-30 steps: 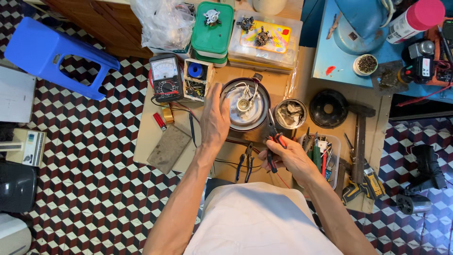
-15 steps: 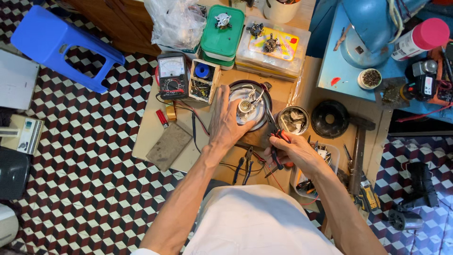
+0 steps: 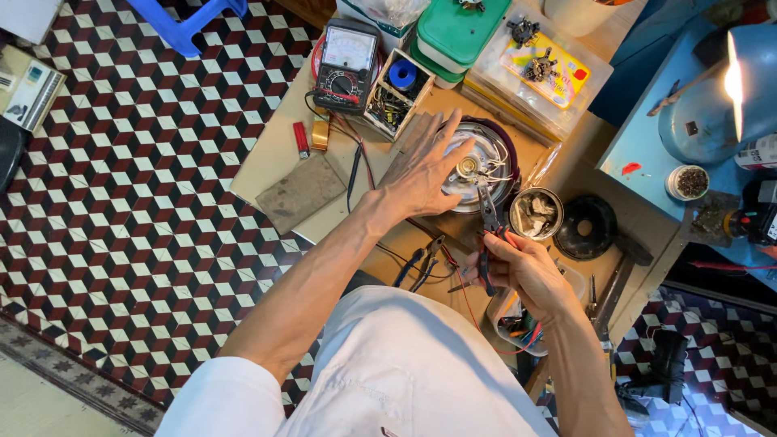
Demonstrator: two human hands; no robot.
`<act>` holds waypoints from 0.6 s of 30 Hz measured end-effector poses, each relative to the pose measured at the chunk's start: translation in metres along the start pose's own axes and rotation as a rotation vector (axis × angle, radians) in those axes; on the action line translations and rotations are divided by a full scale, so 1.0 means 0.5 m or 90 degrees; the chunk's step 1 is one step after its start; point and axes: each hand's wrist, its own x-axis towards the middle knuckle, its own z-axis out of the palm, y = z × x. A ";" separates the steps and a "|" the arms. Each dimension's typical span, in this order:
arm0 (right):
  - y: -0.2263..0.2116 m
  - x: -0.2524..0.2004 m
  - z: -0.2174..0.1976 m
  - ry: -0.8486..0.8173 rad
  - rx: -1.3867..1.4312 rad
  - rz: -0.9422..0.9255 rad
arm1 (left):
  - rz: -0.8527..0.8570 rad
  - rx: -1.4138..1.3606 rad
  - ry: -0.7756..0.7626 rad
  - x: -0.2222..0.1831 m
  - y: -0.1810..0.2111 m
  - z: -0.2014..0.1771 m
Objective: The person uses pliers to manipulate and adjust wires on a circular metal component, likely part of an electric motor or fan. They repeatedly grip, bend, and reposition the wires while holding the component steady with their other hand.
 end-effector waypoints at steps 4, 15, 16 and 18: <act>-0.016 0.004 -0.015 -0.031 0.021 0.013 | -0.017 -0.014 0.027 -0.003 0.008 0.014; -0.078 0.037 -0.081 -0.052 -0.038 0.101 | 0.027 -0.065 0.080 -0.005 -0.017 0.039; -0.084 0.037 -0.084 -0.049 -0.034 0.114 | 0.028 -0.056 0.078 -0.004 -0.017 0.039; -0.091 0.043 -0.084 -0.051 -0.033 0.133 | 0.032 -0.037 0.074 -0.004 -0.016 0.039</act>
